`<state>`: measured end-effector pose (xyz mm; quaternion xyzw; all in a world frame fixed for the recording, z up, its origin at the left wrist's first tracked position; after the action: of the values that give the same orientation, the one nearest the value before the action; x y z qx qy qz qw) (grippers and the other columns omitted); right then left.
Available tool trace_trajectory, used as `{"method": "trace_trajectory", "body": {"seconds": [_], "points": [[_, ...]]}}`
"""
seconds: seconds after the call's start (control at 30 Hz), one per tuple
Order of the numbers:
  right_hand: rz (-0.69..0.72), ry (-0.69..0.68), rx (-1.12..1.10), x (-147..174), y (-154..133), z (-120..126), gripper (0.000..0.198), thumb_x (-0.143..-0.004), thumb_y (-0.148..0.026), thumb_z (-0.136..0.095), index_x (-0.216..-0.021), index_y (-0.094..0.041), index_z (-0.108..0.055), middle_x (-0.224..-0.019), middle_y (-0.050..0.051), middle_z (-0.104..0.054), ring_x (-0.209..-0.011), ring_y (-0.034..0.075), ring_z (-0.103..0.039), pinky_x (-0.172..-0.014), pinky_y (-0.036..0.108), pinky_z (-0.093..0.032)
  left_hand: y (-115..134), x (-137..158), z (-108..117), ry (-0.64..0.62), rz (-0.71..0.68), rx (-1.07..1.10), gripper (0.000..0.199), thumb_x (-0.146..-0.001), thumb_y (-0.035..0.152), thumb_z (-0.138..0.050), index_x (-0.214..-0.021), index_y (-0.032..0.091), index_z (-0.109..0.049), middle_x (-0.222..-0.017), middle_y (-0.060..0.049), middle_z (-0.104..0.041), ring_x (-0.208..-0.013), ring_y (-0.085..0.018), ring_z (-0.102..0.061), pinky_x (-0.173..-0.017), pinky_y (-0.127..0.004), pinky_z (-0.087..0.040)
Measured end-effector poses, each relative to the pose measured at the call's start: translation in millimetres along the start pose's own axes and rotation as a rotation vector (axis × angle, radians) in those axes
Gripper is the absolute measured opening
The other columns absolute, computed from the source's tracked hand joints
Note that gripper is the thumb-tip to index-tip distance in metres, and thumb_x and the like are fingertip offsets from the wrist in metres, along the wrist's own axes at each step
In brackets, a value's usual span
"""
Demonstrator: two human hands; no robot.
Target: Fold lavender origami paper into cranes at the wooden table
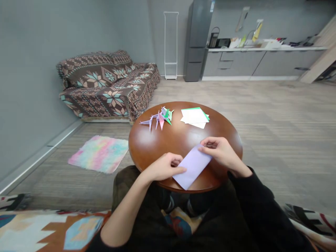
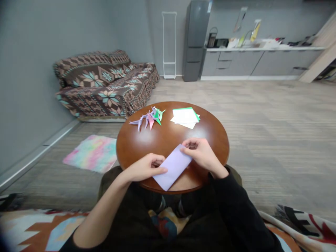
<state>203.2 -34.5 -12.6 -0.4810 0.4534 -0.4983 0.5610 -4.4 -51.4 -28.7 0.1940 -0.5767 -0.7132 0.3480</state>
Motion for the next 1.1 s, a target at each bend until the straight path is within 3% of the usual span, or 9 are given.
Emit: {"method": "trace_trajectory", "body": {"seconds": [0.2, 0.37, 0.5, 0.6, 0.73, 0.93, 1.1], "points": [[0.029, -0.017, 0.014, -4.7, -3.7, -4.4, 0.024, -0.065, -0.033, -0.085, -0.074, -0.016, -0.072, -0.068, 0.002, -0.071, -0.061, 0.015, -0.061, -0.058, 0.027, -0.046, -0.3, -22.5, -6.7, 0.1, -0.01, 0.128, 0.038, -0.087, 0.051, -0.068, -0.085, 0.013, -0.067, -0.061, 0.002, -0.053, -0.051, -0.009, -0.041, -0.048, -0.022, -0.026], [0.041, 0.162, -0.106, -7.8, 9.5, 0.1, 0.029, -0.061, -0.033, -0.089, -0.076, -0.015, -0.072, -0.073, 0.005, -0.074, -0.067, 0.018, -0.065, -0.062, 0.029, -0.049, -7.5, -32.8, -15.0, 0.241, -0.027, 0.207, 0.035, -0.086, 0.046, -0.07, -0.084, 0.012, -0.068, -0.064, 0.0, -0.059, -0.053, -0.01, -0.046, -0.05, -0.021, -0.029], [0.027, 0.284, -0.196, -2.8, 26.4, -12.0, 0.048, -0.068, -0.037, -0.085, -0.109, -0.018, -0.068, -0.085, 0.005, -0.077, -0.073, 0.021, -0.069, -0.066, 0.031, -0.053, -11.9, -37.9, -24.0, 0.433, -0.047, 0.338, 0.031, -0.085, 0.042, -0.071, -0.091, 0.012, -0.07, -0.071, -0.003, -0.069, -0.057, -0.013, -0.058, -0.054, -0.022, -0.041], [-0.01, 0.255, -0.254, 0.8, 36.8, -26.6, 0.044, -0.068, -0.037, -0.084, -0.105, -0.017, -0.07, -0.095, 0.009, -0.08, -0.081, 0.024, -0.073, -0.074, 0.035, -0.057, -16.4, -39.1, -28.1, 0.542, -0.059, 0.436, 0.033, -0.084, 0.044, -0.071, -0.092, 0.012, -0.07, -0.073, -0.005, -0.073, -0.061, -0.016, -0.064, -0.058, -0.024, -0.048], [-0.062, 0.197, -0.283, 3.3, 44.7, -33.0, 0.033, -0.065, -0.034, -0.085, -0.09, -0.014, -0.076, -0.089, 0.009, -0.081, -0.077, 0.026, -0.074, -0.073, 0.037, -0.057, -17.6, -37.8, -24.1, 0.521, -0.063, 0.389, 0.034, -0.081, 0.045, -0.075, -0.086, 0.012, -0.072, -0.071, -0.006, -0.074, -0.062, -0.019, -0.068, -0.058, -0.026, -0.051], [-0.082, 0.095, -0.311, 5.8, 45.5, -35.5, 0.041, -0.063, -0.033, -0.09, -0.097, -0.014, -0.079, -0.094, 0.01, -0.082, -0.08, 0.027, -0.075, -0.074, 0.037, -0.059, -8.3, -34.0, 0.9, 0.647, -0.178, 0.335, 0.022, -0.081, 0.032, -0.076, -0.091, 0.014, -0.074, -0.088, -0.008, -0.078, -0.081, -0.02, -0.072, -0.074, -0.027, -0.054], [-0.064, 0.093, -0.314, 8.2, 46.3, -38.2, 0.043, -0.065, -0.034, -0.09, -0.101, -0.014, -0.078, -0.097, 0.009, -0.082, -0.082, 0.026, -0.075, -0.076, 0.036, -0.059, -6.9, -36.2, 5.4, 0.715, -0.197, 0.352, 0.021, -0.075, 0.027, -0.081, -0.088, 0.013, -0.075, -0.085, -0.006, -0.077, -0.079, -0.019, -0.072, -0.077, -0.028, -0.055]]}}
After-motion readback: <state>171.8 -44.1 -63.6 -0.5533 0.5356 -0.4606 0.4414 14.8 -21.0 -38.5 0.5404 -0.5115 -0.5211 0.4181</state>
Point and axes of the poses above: each hand's wrist, its own x-axis away from the middle knuckle, its own z-axis out of the back of the hand, y = z × x, the point moved 5 cm from there along -x, towards the middle knuckle
